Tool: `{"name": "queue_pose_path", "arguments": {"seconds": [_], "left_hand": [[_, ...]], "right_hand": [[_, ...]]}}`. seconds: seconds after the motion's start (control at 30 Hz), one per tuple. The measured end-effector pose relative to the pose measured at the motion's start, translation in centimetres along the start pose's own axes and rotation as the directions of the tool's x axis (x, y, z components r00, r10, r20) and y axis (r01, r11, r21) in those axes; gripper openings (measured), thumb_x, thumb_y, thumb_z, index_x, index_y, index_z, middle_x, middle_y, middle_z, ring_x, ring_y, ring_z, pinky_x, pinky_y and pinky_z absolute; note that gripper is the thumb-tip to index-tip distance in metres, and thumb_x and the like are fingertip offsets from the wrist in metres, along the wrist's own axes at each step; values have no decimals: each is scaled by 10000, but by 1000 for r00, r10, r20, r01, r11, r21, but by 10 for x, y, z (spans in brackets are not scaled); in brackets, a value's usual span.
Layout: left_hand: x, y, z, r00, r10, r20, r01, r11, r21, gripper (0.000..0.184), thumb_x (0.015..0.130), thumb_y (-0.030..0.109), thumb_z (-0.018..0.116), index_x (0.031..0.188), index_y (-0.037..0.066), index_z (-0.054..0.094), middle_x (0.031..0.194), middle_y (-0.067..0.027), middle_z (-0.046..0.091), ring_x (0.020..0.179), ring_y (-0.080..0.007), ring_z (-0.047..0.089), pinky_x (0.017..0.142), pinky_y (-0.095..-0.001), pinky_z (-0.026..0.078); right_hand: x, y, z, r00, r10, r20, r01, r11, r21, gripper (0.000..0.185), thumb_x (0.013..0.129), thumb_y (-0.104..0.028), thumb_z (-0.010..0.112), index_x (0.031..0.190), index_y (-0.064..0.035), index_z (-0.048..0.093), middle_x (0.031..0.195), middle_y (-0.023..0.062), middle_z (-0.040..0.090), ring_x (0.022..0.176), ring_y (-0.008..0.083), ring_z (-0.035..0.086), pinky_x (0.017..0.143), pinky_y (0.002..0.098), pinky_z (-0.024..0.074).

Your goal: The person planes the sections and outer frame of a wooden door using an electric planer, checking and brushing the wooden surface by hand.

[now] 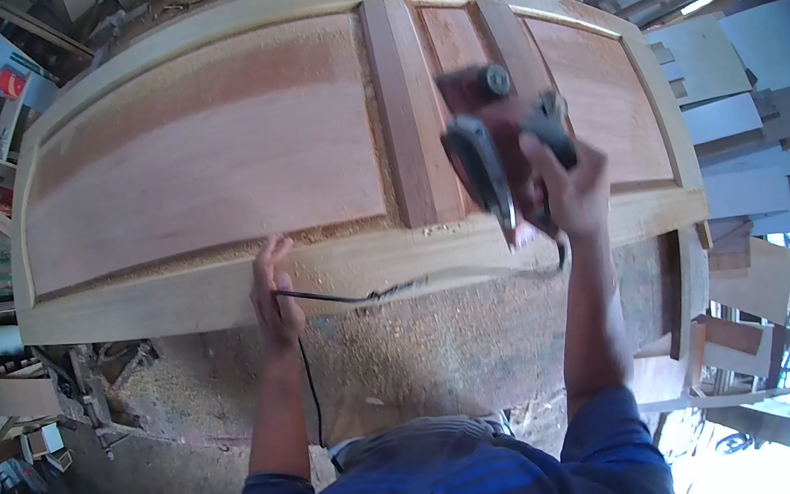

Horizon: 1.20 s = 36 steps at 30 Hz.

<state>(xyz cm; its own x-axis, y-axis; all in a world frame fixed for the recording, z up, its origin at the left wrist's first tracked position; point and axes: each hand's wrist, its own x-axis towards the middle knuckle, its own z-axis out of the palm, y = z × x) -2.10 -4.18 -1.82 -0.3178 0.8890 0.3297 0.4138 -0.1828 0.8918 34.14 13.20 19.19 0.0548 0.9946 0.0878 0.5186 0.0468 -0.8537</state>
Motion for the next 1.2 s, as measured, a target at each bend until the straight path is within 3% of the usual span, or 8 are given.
{"name": "queue_pose_path", "arguments": {"seconds": [0.07,0.13,0.2,0.3,0.5,0.6,0.7,1.2], "left_hand": [[2,-2,3,1000,9,-29,-11,998,-69,629,1168,421,407,1580,-44,497,1393,-272,714,1350,-400,686,1201,-526,465],[2,-8,0,999,14,-36,-16,998,-64,650,1157,451,431,1571,-46,499,1401,-289,701,1364,-403,673,1212,-529,451],[1,-7,2,997,-7,-74,-2,993,-114,665,1150,466,450,1568,-49,496,1393,-301,700,1371,-406,666,1218,-529,443],[2,-5,4,993,-74,-93,62,991,-121,796,1138,599,402,1557,-72,490,1375,-298,728,1436,-389,622,1269,-536,381],[4,-3,1,996,-43,-74,38,997,-73,699,1155,509,403,1547,-63,490,1372,-336,714,1410,-406,645,1208,-519,451],[4,0,1,996,-61,-62,56,996,-72,682,1158,495,398,1542,-61,489,1361,-340,718,1403,-412,650,1201,-511,459],[3,-4,2,996,-83,-41,80,994,-79,688,1167,499,399,1568,-55,470,1385,-293,725,1444,-382,615,1257,-518,400],[6,1,2,999,-33,-17,33,999,16,624,1173,425,382,1557,-54,493,1348,-286,750,1401,-382,645,1238,-517,431]], "right_hand": [[-55,4,-18,994,109,-4,-109,986,-128,333,1008,-298,835,960,29,796,633,-6,644,525,74,602,487,281,460],[-97,14,-26,961,263,81,-254,961,-107,335,1003,-284,833,1054,47,814,686,22,689,585,86,640,539,290,500],[-127,31,-19,974,209,89,-197,973,-119,332,992,-270,838,1108,41,819,772,54,739,667,108,680,614,309,542],[-153,27,2,958,276,81,-254,943,-215,367,993,-294,825,1169,28,807,916,176,812,833,206,774,775,394,604],[-148,16,44,972,201,123,-169,958,-234,428,1021,-380,778,1157,25,782,991,295,790,966,452,796,863,495,610],[-135,19,63,957,266,120,-229,940,-254,418,1024,-370,777,1154,28,781,990,292,791,962,446,798,861,497,609],[-122,8,79,971,221,93,-194,952,-236,429,1028,-377,771,1144,36,783,978,289,795,966,452,797,864,493,610],[27,15,151,997,69,33,-59,967,-248,428,1038,-434,710,1141,-44,852,1015,257,816,1024,421,797,962,480,599]]}}
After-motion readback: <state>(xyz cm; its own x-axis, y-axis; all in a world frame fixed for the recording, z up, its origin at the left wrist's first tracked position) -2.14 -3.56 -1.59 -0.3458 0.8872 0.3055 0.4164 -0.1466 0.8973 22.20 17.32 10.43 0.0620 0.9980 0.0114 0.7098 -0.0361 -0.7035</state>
